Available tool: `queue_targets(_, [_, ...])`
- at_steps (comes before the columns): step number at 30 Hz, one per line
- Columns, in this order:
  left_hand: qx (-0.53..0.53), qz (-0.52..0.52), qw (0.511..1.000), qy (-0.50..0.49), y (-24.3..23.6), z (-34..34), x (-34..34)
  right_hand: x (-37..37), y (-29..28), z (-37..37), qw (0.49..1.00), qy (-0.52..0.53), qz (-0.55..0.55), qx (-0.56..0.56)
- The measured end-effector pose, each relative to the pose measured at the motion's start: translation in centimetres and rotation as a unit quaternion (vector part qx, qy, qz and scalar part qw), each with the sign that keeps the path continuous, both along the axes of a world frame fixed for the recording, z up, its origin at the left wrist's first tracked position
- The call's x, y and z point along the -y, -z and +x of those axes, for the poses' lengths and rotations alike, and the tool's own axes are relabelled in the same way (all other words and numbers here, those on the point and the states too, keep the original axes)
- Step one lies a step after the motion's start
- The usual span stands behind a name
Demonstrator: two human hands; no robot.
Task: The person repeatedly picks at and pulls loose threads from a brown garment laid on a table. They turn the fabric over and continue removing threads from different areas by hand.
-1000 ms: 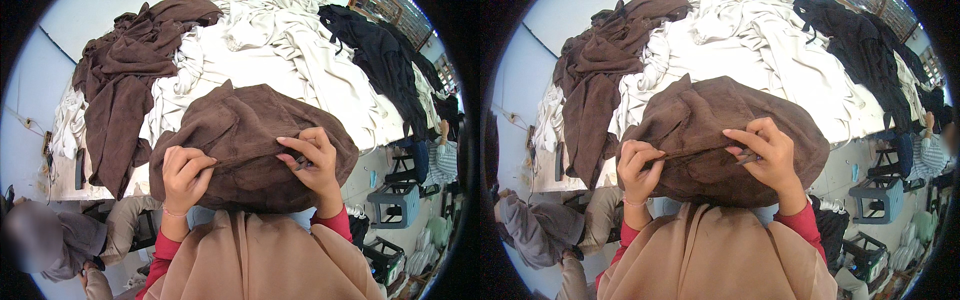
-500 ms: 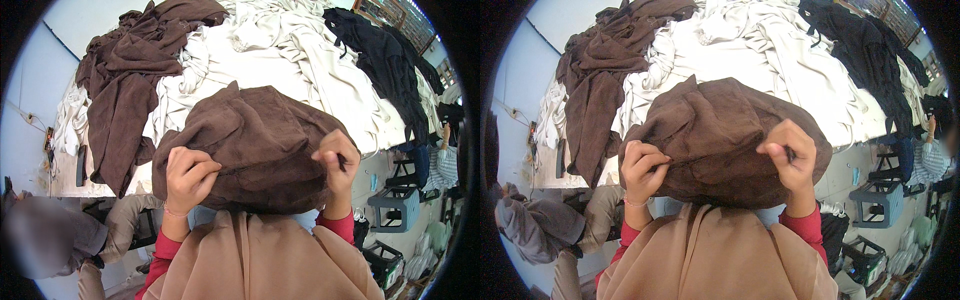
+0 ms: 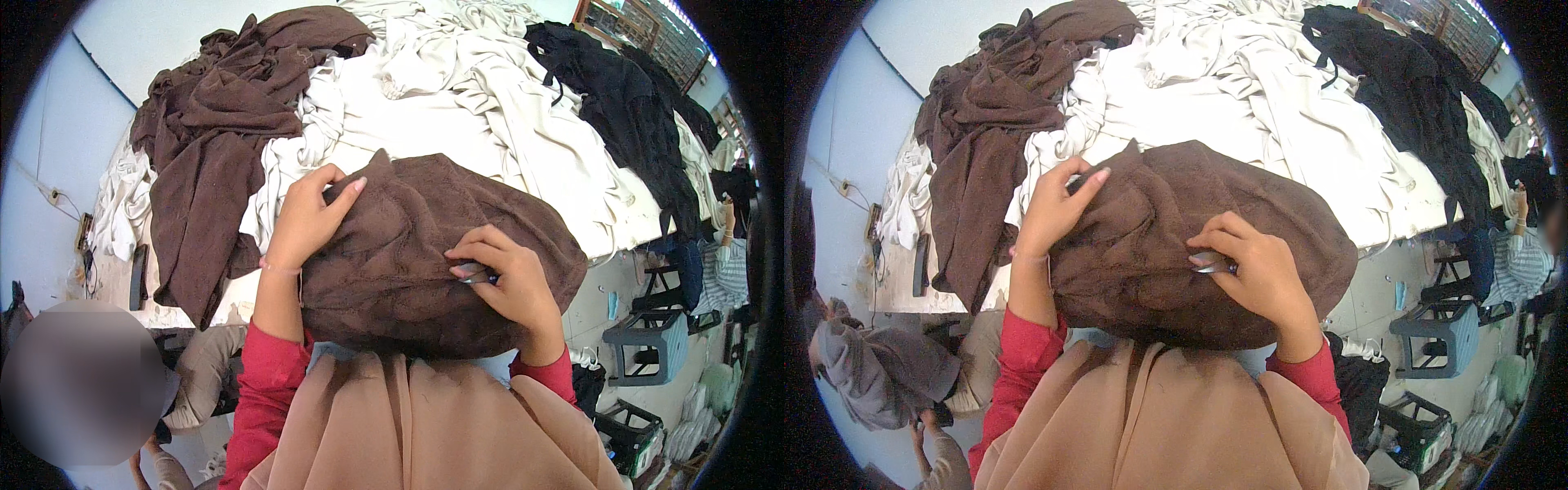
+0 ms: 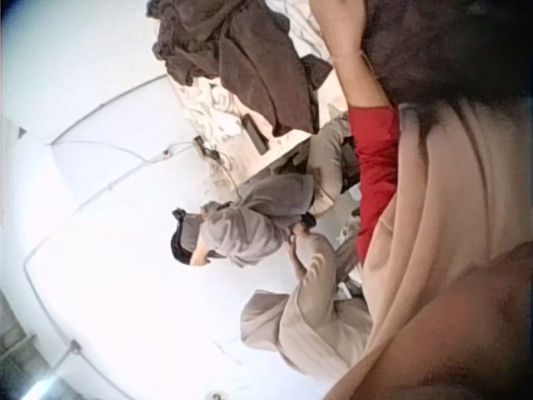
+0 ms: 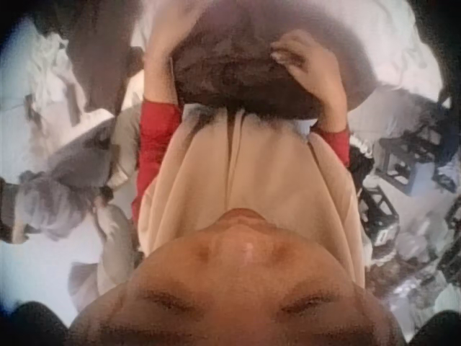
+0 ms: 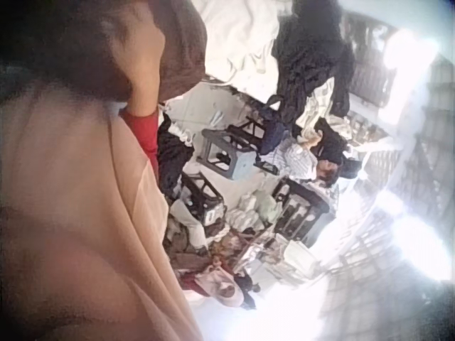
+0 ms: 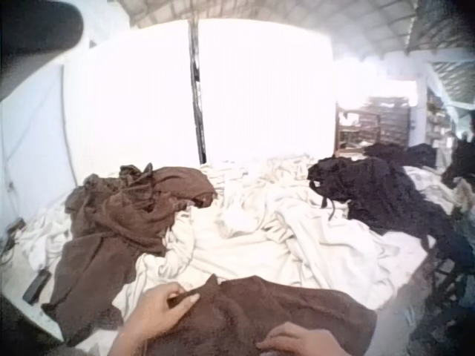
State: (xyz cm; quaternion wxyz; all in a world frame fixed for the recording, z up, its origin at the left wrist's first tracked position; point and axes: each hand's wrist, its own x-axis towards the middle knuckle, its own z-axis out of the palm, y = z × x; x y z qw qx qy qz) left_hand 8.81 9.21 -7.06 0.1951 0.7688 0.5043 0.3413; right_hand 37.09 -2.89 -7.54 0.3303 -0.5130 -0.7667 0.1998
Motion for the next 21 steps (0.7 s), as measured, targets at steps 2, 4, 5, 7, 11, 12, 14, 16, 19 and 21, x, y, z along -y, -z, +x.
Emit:
queue_targets(2, [0.225,-0.094,0.969,0.050,-0.4,0.4,1.4,-0.1,-0.7,-0.3,0.997,0.018,0.028,-0.069])
queue_targets(4, [0.283,-0.114,0.950,0.072,-1.3,0.6,3.2,-0.6,-1.4,-1.0,0.986,0.030,0.062,-0.155])
queue_targets(5, [0.311,-0.123,0.939,0.081,-1.8,0.6,4.1,-0.8,-1.6,-1.6,0.981,0.020,0.086,-0.174])
queue_targets(7, [0.330,-0.106,0.934,0.087,-2.6,0.9,5.5,-1.3,-2.1,-2.9,0.972,0.014,0.109,-0.207])
queue_targets(11, [0.352,-0.087,0.927,0.096,-2.9,1.6,7.4,-1.7,-2.2,-5.6,0.959,-0.028,0.161,-0.231])
queue_targets(12, [0.350,-0.090,0.928,0.096,-2.9,1.6,7.7,-1.8,-1.9,-6.3,0.955,-0.022,0.195,-0.221])
queue_targets(14, [0.360,-0.090,0.922,0.106,-2.8,1.5,8.1,-2.0,-1.4,-6.9,0.949,-0.022,0.255,-0.183])
queue_targets(16, [0.341,-0.075,0.931,0.110,-2.7,1.5,8.3,-2.1,-0.9,-7.2,0.941,-0.016,0.307,-0.141])
queue_targets(19, [0.366,-0.110,0.918,0.110,-2.7,1.6,8.6,-2.2,-0.7,-7.0,0.949,-0.031,0.263,-0.172])
queue_targets(21, [0.373,-0.119,0.914,0.108,-2.7,1.7,8.7,-2.4,-1.0,-6.3,0.938,-0.056,0.230,-0.252])
